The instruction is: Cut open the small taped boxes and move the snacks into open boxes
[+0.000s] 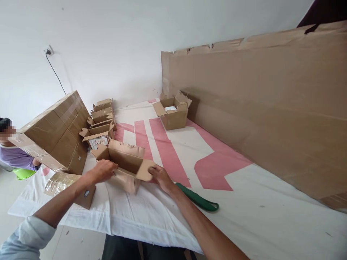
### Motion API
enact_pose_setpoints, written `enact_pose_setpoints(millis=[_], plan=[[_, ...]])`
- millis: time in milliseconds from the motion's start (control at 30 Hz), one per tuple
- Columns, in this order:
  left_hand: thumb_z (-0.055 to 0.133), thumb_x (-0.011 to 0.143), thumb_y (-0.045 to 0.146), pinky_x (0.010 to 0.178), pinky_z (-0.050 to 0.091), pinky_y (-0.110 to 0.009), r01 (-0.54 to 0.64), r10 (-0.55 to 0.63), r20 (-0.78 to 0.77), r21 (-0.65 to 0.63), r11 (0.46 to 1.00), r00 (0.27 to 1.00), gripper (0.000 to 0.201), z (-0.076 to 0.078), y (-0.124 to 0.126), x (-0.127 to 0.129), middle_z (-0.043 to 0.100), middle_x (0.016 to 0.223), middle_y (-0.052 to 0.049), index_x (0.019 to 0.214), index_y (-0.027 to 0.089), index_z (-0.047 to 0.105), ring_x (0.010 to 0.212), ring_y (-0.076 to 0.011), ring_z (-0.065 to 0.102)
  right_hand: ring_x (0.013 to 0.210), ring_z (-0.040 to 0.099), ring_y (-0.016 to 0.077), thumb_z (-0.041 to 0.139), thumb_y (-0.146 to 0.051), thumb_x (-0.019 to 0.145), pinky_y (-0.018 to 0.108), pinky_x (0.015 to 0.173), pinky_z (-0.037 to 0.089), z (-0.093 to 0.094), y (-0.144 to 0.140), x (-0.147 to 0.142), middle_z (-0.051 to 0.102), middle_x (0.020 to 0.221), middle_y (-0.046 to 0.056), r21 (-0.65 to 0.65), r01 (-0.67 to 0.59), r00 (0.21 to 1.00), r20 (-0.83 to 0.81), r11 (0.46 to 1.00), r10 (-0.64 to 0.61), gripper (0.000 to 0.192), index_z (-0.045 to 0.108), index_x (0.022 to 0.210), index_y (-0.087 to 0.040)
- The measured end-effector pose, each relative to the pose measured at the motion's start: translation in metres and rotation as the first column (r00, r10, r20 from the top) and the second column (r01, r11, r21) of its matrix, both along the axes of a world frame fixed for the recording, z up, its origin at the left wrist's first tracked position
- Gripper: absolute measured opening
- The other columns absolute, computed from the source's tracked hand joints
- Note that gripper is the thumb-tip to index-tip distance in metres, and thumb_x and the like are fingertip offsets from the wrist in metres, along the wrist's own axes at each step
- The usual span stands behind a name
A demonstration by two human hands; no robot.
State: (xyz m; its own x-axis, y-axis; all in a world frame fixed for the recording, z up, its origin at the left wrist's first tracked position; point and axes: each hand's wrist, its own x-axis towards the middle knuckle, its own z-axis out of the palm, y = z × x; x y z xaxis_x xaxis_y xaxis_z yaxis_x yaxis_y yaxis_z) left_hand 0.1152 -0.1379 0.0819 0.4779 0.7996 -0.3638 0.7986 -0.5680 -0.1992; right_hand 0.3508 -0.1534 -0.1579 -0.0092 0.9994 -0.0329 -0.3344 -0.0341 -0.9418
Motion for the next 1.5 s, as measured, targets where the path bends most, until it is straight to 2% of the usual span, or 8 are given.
enact_pose_setpoints(millis=[133, 300, 633, 1033, 1200, 1333, 1433, 1500], plan=[[0.062, 0.094, 0.016, 0.088, 0.056, -0.037, -0.152, 0.155, -0.023, 0.091, 0.984, 0.988, 0.017, -0.003, 0.046, -0.041, 0.08, 0.11, -0.013, 0.103, 0.023, 0.074, 0.111, -0.0325, 0.076, 0.09, 0.074, 0.0237, 0.084, -0.064, 0.08, 0.041, 0.083, 0.063, 0.006, 0.001, -0.003, 0.078, 0.103, 0.007, -0.018, 0.013, 0.995, -0.101, 1.0, -0.014, 0.058, 0.075, 0.12, -0.023], [0.059, 0.097, 0.018, 0.089, 0.054, -0.035, -0.268, 0.275, -0.026, 0.157, 0.951, 0.961, 0.018, -0.012, 0.08, -0.077, 0.079, 0.11, -0.013, 0.108, 0.023, 0.072, 0.109, -0.0302, 0.074, 0.09, 0.072, 0.0233, 0.087, -0.061, 0.077, 0.039, 0.079, 0.063, 0.015, -0.001, 0.0, 0.077, 0.101, 0.008, -0.034, 0.006, 0.991, -0.136, 0.999, -0.01, 0.057, 0.076, 0.116, -0.022], [0.069, 0.103, 0.04, 0.099, 0.061, -0.048, -0.331, 0.352, -0.065, 0.218, 0.918, 0.934, 0.035, -0.02, 0.112, -0.093, 0.07, 0.13, -0.011, 0.129, 0.017, 0.068, 0.114, -0.0255, 0.071, 0.089, 0.072, 0.0216, 0.086, -0.056, 0.08, 0.038, 0.079, 0.063, 0.021, -0.004, 0.003, 0.078, 0.106, 0.007, -0.055, -0.009, 0.99, -0.142, 0.998, 0.001, 0.051, 0.077, 0.118, -0.024], [0.069, 0.103, 0.04, 0.099, 0.061, -0.049, -0.319, 0.357, -0.112, 0.261, 0.911, 0.927, 0.038, -0.017, 0.108, -0.104, 0.068, 0.134, -0.011, 0.134, 0.018, 0.066, 0.116, -0.0261, 0.07, 0.084, 0.072, 0.0201, 0.086, -0.053, 0.08, 0.038, 0.079, 0.063, 0.017, -0.003, 0.004, 0.078, 0.103, 0.006, -0.048, -0.022, 0.991, -0.135, 0.999, 0.016, 0.047, 0.076, 0.117, -0.024], [0.067, 0.1, 0.029, 0.109, 0.051, -0.05, -0.295, 0.32, -0.056, 0.267, 0.918, 0.946, 0.033, -0.017, 0.099, -0.101, 0.07, 0.131, -0.018, 0.13, 0.017, 0.066, 0.126, -0.0345, 0.065, 0.084, 0.072, 0.0202, 0.088, -0.055, 0.078, 0.038, 0.08, 0.063, 0.013, -0.002, 0.004, 0.079, 0.102, 0.006, -0.052, -0.019, 0.99, -0.139, 0.998, 0.012, 0.05, 0.077, 0.115, -0.024], [0.075, 0.089, 0.034, 0.113, 0.047, -0.047, -0.268, 0.266, 0.045, 0.26, 0.928, 0.963, 0.056, -0.007, 0.078, -0.098, 0.063, 0.144, -0.017, 0.141, 0.021, 0.06, 0.134, -0.0367, 0.059, 0.082, 0.072, 0.0199, 0.088, -0.059, 0.076, 0.038, 0.079, 0.063, 0.009, -0.006, 0.005, 0.079, 0.103, 0.006, -0.053, -0.018, 0.992, -0.128, 0.998, 0.011, 0.054, 0.077, 0.115, -0.023], [0.065, 0.097, 0.038, 0.116, 0.045, -0.04, -0.271, 0.241, 0.137, 0.28, 0.921, 0.961, 0.052, 0.006, 0.047, -0.109, 0.061, 0.15, -0.013, 0.146, 0.022, 0.059, 0.138, -0.0312, 0.057, 0.082, 0.073, 0.0212, 0.087, -0.061, 0.076, 0.039, 0.078, 0.063, 0.004, -0.01, 0.006, 0.079, 0.1, 0.007, -0.06, -0.02, 0.993, -0.113, 0.998, 0.013, 0.054, 0.076, 0.113, -0.023], [0.057, 0.101, 0.039, 0.112, 0.048, -0.037, -0.318, 0.249, 0.245, 0.301, 0.899, 0.937, 0.044, 0.012, 0.019, -0.128, 0.067, 0.143, -0.011, 0.14, 0.02, 0.065, 0.131, -0.0284, 0.063, 0.083, 0.073, 0.0221, 0.087, -0.062, 0.077, 0.039, 0.077, 0.063, 0.0, -0.013, 0.007, 0.079, 0.099, 0.007, -0.063, -0.023, 0.994, -0.107, 0.998, 0.016, 0.053, 0.076, 0.112, -0.024]])
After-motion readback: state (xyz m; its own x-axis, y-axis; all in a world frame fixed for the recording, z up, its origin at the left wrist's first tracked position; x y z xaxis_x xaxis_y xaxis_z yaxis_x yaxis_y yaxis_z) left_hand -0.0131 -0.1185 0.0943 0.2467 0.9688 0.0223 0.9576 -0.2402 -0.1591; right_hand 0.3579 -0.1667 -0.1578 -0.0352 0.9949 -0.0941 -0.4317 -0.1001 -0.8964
